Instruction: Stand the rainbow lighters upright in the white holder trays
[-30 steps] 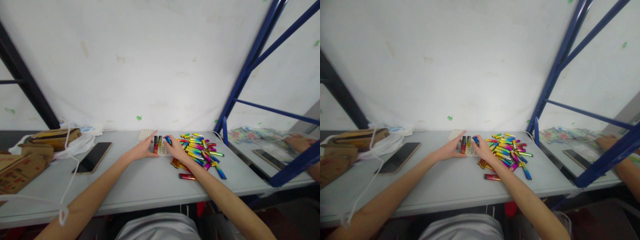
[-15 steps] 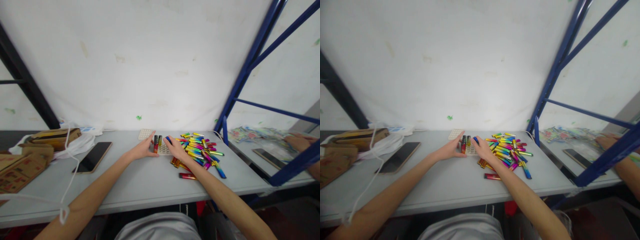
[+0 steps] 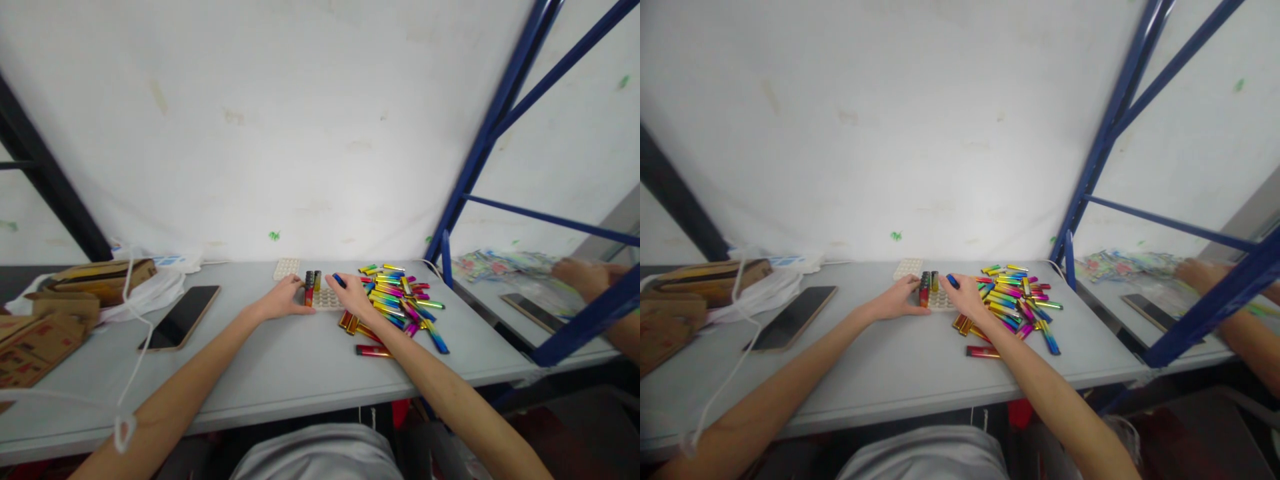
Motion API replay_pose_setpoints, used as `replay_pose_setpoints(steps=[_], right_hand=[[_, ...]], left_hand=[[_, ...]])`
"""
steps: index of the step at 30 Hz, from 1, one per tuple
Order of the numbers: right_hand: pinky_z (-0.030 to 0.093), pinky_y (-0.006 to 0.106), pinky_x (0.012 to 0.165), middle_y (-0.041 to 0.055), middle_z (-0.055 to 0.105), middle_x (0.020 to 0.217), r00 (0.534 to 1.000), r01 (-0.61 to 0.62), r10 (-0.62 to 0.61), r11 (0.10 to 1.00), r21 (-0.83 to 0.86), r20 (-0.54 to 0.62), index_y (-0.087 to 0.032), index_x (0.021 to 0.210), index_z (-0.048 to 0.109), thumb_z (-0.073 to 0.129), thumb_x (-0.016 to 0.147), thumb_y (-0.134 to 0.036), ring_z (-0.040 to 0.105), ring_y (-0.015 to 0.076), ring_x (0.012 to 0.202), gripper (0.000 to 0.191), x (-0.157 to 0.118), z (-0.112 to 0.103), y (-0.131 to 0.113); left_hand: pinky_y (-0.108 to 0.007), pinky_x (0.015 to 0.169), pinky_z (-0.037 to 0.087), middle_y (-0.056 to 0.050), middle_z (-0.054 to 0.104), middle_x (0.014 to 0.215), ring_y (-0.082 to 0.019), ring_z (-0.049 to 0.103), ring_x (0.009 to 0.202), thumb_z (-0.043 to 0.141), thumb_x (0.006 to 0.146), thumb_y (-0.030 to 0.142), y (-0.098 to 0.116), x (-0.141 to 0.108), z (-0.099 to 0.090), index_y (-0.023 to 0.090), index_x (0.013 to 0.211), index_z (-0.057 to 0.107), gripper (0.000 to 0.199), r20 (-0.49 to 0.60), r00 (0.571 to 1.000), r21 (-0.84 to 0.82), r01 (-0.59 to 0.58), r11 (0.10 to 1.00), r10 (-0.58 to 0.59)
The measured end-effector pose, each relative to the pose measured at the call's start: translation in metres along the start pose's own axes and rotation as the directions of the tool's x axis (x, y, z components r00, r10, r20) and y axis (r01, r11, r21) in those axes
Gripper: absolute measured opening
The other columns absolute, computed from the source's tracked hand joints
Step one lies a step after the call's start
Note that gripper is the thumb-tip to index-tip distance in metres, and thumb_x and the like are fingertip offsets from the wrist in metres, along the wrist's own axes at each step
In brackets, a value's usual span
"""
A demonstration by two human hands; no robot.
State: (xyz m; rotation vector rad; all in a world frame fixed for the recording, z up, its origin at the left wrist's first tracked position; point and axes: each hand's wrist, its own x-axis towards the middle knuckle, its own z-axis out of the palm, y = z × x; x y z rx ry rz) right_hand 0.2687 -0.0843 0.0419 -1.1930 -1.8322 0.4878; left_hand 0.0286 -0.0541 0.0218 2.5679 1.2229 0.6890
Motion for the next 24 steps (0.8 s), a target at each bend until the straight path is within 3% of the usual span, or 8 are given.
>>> replay_pose_setpoints(steps=[9,15,18,21,24], right_hand=[[0.026,0.028,0.060,-0.0042,0.040,0.058,0.999,-0.031,0.029,0.997,-0.067,-0.033,-0.023,0.060,0.040,0.046,0.089,-0.041,0.042,0.0136,0.061,0.034,0.005,0.001,0.007],[0.034,0.029,0.066,-0.0035,0.050,0.065,0.999,0.035,-0.036,0.999,-0.041,-0.034,-0.023,0.075,0.049,0.045,0.101,-0.056,0.050,0.0165,0.067,0.042,0.003,0.001,0.008],[0.039,0.029,0.069,-0.0010,0.058,0.075,0.997,0.068,-0.068,0.998,-0.008,0.042,-0.023,0.087,0.053,0.040,0.106,-0.051,0.055,0.0181,0.072,0.037,0.003,0.004,0.012],[0.042,0.030,0.072,0.0017,0.061,0.080,0.990,0.120,-0.115,0.991,-0.057,0.081,-0.023,0.083,0.052,0.040,0.108,-0.047,0.057,0.0187,0.076,0.037,0.005,0.005,0.015],[0.039,0.029,0.069,-0.0001,0.059,0.072,0.986,0.148,-0.135,0.979,-0.140,0.094,-0.023,0.076,0.050,0.044,0.108,-0.048,0.054,0.0176,0.070,0.042,0.005,0.003,0.014]], left_hand=[[-0.045,0.101,0.055,-0.013,0.071,0.114,-0.035,0.066,0.109,0.080,0.069,0.077,-0.003,0.001,0.002,0.019,0.109,0.075,0.071,0.005,1.000,0.028,0.007,1.000,-0.007],[-0.047,0.102,0.054,-0.015,0.070,0.115,-0.036,0.066,0.110,0.079,0.069,0.077,-0.004,0.001,0.003,0.017,0.110,0.075,0.073,0.009,1.000,0.037,0.011,0.999,-0.012],[-0.046,0.104,0.054,-0.014,0.070,0.117,-0.036,0.065,0.111,0.079,0.070,0.077,-0.003,0.001,0.003,0.018,0.112,0.074,0.072,0.010,1.000,0.030,0.000,1.000,-0.001],[-0.046,0.105,0.053,-0.014,0.070,0.117,-0.036,0.065,0.113,0.078,0.070,0.078,-0.003,0.001,0.003,0.018,0.113,0.074,0.074,0.015,1.000,0.023,-0.004,1.000,0.003],[-0.047,0.106,0.052,-0.015,0.069,0.118,-0.036,0.064,0.113,0.078,0.071,0.078,-0.002,0.001,0.002,0.017,0.116,0.074,0.076,0.026,1.000,0.029,0.002,1.000,-0.003]])
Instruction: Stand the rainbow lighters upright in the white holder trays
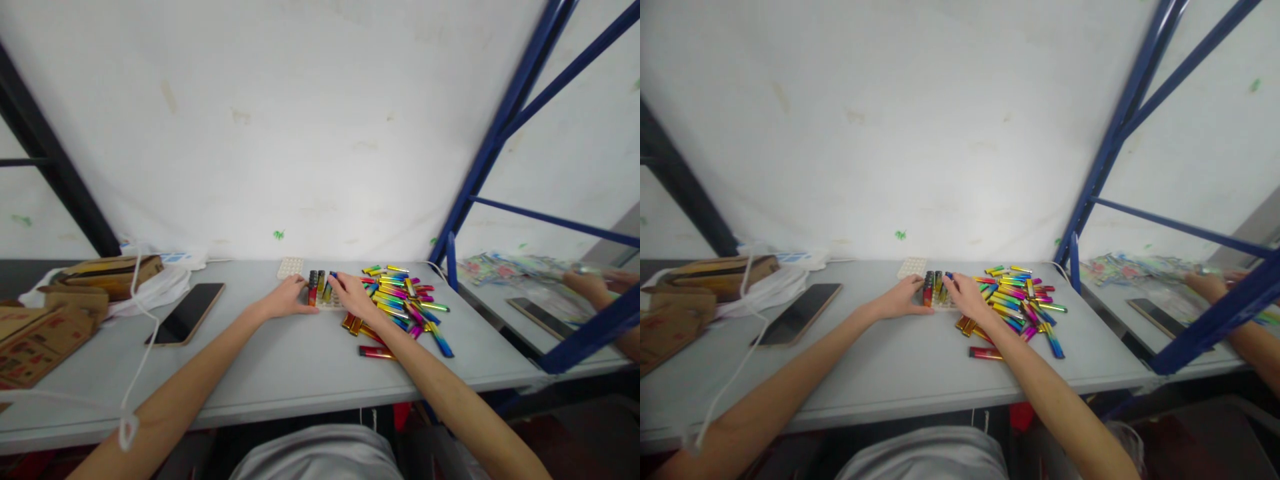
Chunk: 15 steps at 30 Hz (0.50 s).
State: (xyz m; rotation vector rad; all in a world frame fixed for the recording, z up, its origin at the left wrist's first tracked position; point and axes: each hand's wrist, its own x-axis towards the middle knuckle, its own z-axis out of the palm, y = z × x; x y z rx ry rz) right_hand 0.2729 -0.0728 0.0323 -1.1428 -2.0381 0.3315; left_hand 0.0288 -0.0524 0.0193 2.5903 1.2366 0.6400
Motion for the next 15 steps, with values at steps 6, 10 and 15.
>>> replay_pose_setpoints(steps=[6,10,15], right_hand=[[0.035,0.027,0.065,-0.0002,0.063,0.071,0.999,0.004,-0.002,0.999,-0.051,0.045,-0.021,0.079,0.056,0.047,0.111,-0.042,0.056,0.0163,0.066,0.039,-0.0005,-0.0073,-0.0019],[0.039,0.027,0.069,0.0033,0.070,0.081,0.985,0.067,-0.041,0.986,-0.155,0.166,-0.019,0.088,0.061,0.051,0.111,-0.033,0.059,0.0164,0.071,0.029,-0.0001,-0.0058,-0.0005],[0.045,0.029,0.078,0.0115,0.075,0.099,0.961,0.135,-0.050,0.944,-0.302,0.272,-0.014,0.108,0.064,0.046,0.114,-0.033,0.068,0.0202,0.086,0.027,0.0044,-0.0028,-0.0060]], left_hand=[[-0.046,0.106,0.052,-0.015,0.069,0.118,-0.036,0.064,0.114,0.077,0.074,0.077,0.0026,-0.0010,-0.0017,0.017,0.118,0.074,0.075,0.003,1.000,0.017,-0.014,1.000,0.014],[-0.045,0.107,0.051,-0.017,0.068,0.121,-0.036,0.064,0.116,0.078,0.075,0.075,0.0034,-0.0008,-0.0011,0.016,0.119,0.073,0.074,0.022,1.000,0.045,0.000,0.999,-0.001],[-0.047,0.107,0.051,-0.017,0.068,0.120,-0.037,0.064,0.115,0.078,0.075,0.076,0.0027,-0.0008,-0.0006,0.016,0.117,0.073,0.074,0.030,1.000,0.040,0.004,0.999,-0.005]])
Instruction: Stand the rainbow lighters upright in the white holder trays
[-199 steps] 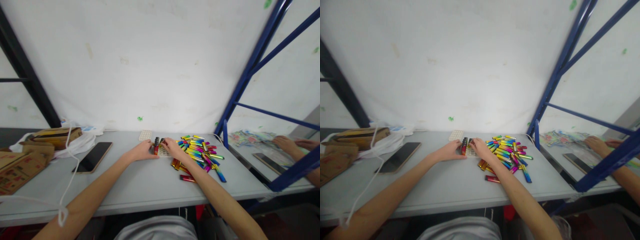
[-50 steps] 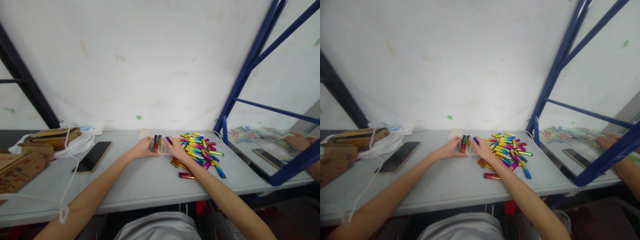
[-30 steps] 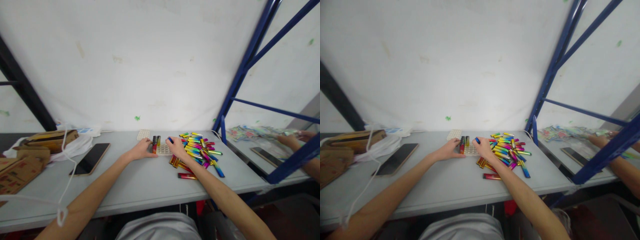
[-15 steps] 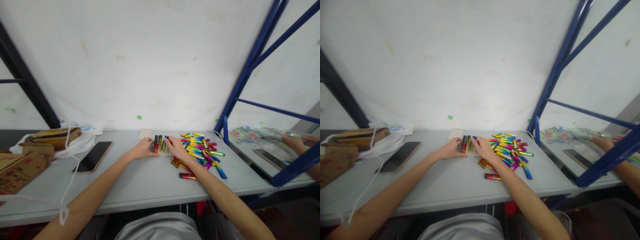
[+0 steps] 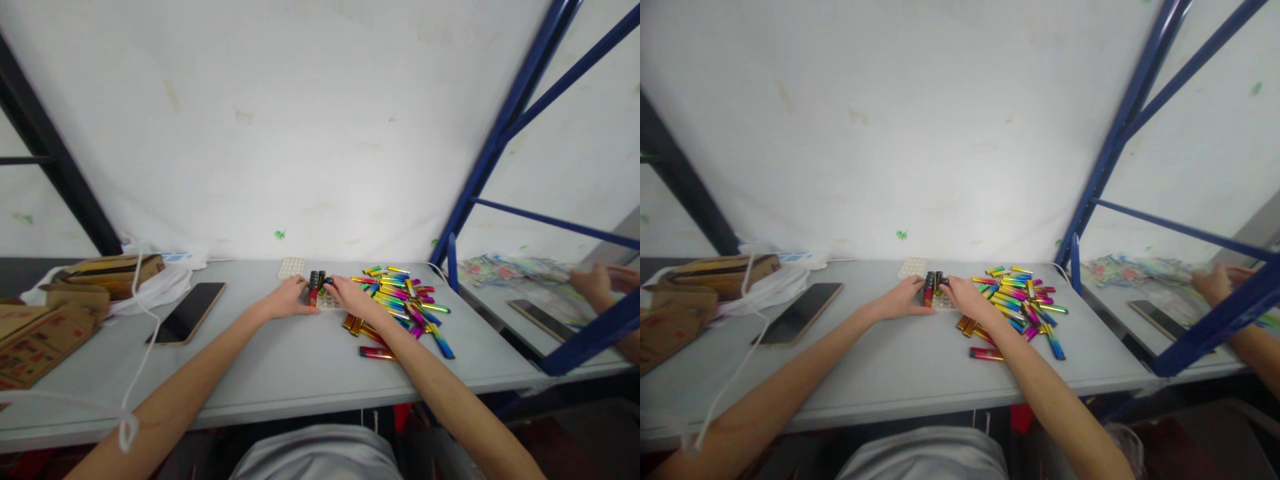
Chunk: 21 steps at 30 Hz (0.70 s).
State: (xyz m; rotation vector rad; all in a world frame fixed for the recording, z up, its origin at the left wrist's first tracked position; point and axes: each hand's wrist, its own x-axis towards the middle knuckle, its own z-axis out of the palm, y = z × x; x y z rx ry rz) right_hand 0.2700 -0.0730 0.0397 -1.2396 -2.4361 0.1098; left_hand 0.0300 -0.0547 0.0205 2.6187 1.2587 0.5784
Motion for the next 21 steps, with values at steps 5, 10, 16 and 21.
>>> replay_pose_setpoints(steps=[5,10,16,21], right_hand=[[0.049,0.033,0.088,0.0153,0.074,0.118,0.998,0.054,-0.049,0.990,-0.131,0.043,-0.014,0.122,0.061,0.044,0.115,-0.033,0.071,0.0240,0.103,0.026,0.007,-0.006,-0.007],[0.049,0.034,0.089,0.0172,0.074,0.121,0.995,0.084,-0.073,0.983,-0.161,0.074,-0.015,0.124,0.061,0.044,0.115,-0.034,0.073,0.0255,0.103,0.027,0.006,-0.011,-0.009],[0.047,0.035,0.090,0.0159,0.079,0.112,0.998,0.022,-0.005,0.959,-0.282,0.061,-0.017,0.126,0.061,0.046,0.113,-0.040,0.075,0.0273,0.100,0.031,0.010,-0.009,-0.016],[0.046,0.035,0.090,0.0152,0.079,0.111,0.996,-0.001,0.030,0.947,-0.320,0.084,-0.016,0.115,0.069,0.046,0.113,-0.038,0.075,0.0269,0.100,0.032,0.011,-0.006,-0.014]], left_hand=[[-0.047,0.105,0.052,-0.015,0.070,0.119,-0.036,0.064,0.114,0.077,0.073,0.078,-0.001,0.000,0.000,0.019,0.116,0.073,0.073,-0.026,1.000,-0.022,-0.016,1.000,0.015],[-0.047,0.105,0.051,-0.017,0.069,0.120,-0.037,0.064,0.115,0.077,0.073,0.078,-0.001,0.000,0.000,0.017,0.118,0.073,0.075,-0.015,1.000,-0.015,-0.007,1.000,0.007],[-0.048,0.102,0.053,-0.016,0.069,0.114,-0.036,0.064,0.109,0.075,0.073,0.081,-0.003,0.000,0.001,0.018,0.111,0.074,0.074,-0.029,1.000,-0.007,-0.008,1.000,0.007],[-0.048,0.105,0.052,-0.017,0.069,0.119,-0.037,0.064,0.114,0.077,0.073,0.079,-0.004,0.000,0.001,0.018,0.113,0.073,0.073,-0.021,1.000,-0.006,-0.010,1.000,0.010]])
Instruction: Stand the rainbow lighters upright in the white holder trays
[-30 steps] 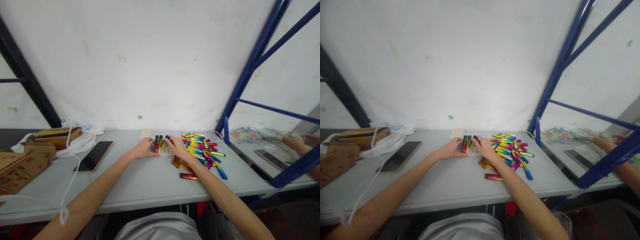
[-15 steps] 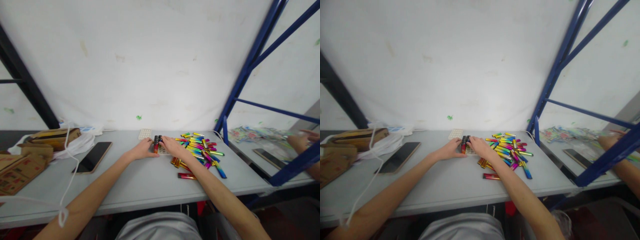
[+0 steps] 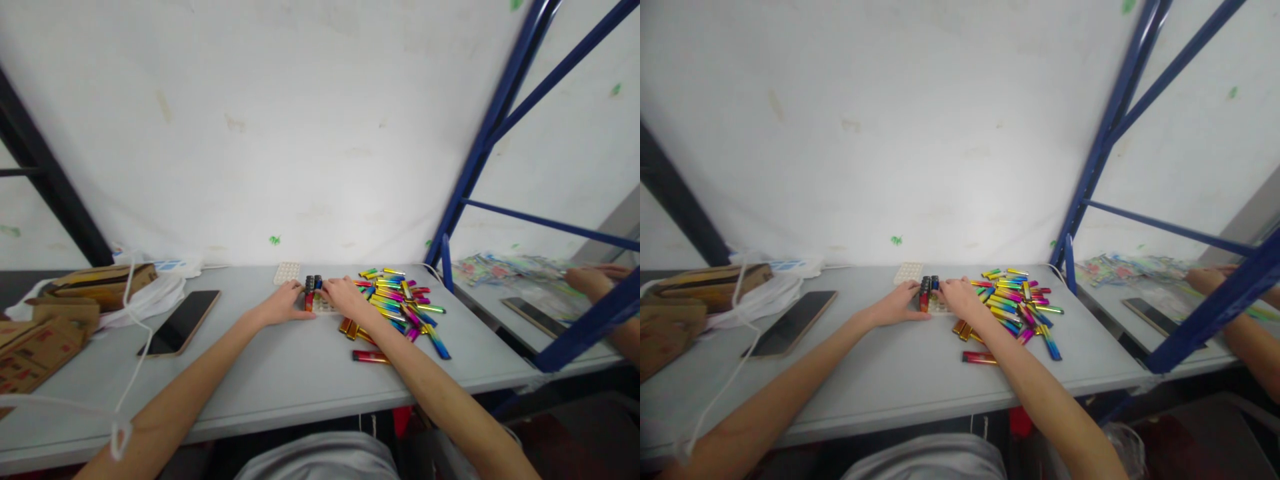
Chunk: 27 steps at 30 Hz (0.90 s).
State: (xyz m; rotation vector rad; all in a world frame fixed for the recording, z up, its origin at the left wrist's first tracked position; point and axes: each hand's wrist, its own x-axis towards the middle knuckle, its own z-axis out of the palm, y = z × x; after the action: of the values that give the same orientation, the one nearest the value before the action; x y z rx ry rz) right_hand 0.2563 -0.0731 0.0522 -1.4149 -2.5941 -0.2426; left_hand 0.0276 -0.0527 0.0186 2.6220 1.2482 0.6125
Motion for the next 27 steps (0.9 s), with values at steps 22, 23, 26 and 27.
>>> replay_pose_setpoints(steps=[22,23,26,27], right_hand=[[0.048,0.032,0.104,0.0153,0.076,0.131,0.864,-0.502,0.497,0.863,0.055,0.082,-0.018,0.129,0.078,0.062,0.094,-0.012,0.071,0.0274,0.122,0.039,-0.067,-0.011,0.170],[0.049,0.032,0.102,0.0135,0.078,0.128,0.871,-0.487,0.480,0.871,0.060,0.104,-0.020,0.125,0.080,0.065,0.093,-0.014,0.072,0.0274,0.120,0.036,-0.066,-0.010,0.170],[0.051,0.030,0.095,0.0124,0.080,0.121,0.875,-0.476,0.465,0.878,0.058,0.133,-0.021,0.118,0.083,0.070,0.091,-0.019,0.074,0.0269,0.113,0.029,-0.063,-0.008,0.167],[0.051,0.029,0.092,0.0127,0.081,0.121,0.874,-0.477,0.466,0.877,0.060,0.137,-0.021,0.118,0.083,0.071,0.091,-0.021,0.075,0.0266,0.111,0.029,-0.062,-0.008,0.167]], left_hand=[[-0.048,0.109,0.052,-0.018,0.069,0.126,-0.038,0.065,0.120,0.079,0.071,0.077,0.001,0.000,0.001,0.019,0.115,0.073,0.073,-0.006,1.000,-0.011,0.023,1.000,-0.023],[-0.048,0.109,0.052,-0.019,0.069,0.126,-0.038,0.065,0.120,0.079,0.071,0.077,0.001,0.000,0.001,0.018,0.115,0.073,0.073,-0.005,1.000,-0.008,0.022,1.000,-0.022],[-0.048,0.108,0.053,-0.017,0.070,0.123,-0.038,0.066,0.118,0.078,0.072,0.077,0.001,0.000,0.000,0.019,0.113,0.074,0.072,-0.017,1.000,-0.007,0.012,1.000,-0.012],[-0.047,0.107,0.053,-0.017,0.070,0.122,-0.038,0.066,0.117,0.078,0.072,0.077,0.002,0.000,0.000,0.019,0.113,0.074,0.071,-0.022,1.000,-0.007,0.008,1.000,-0.008]])
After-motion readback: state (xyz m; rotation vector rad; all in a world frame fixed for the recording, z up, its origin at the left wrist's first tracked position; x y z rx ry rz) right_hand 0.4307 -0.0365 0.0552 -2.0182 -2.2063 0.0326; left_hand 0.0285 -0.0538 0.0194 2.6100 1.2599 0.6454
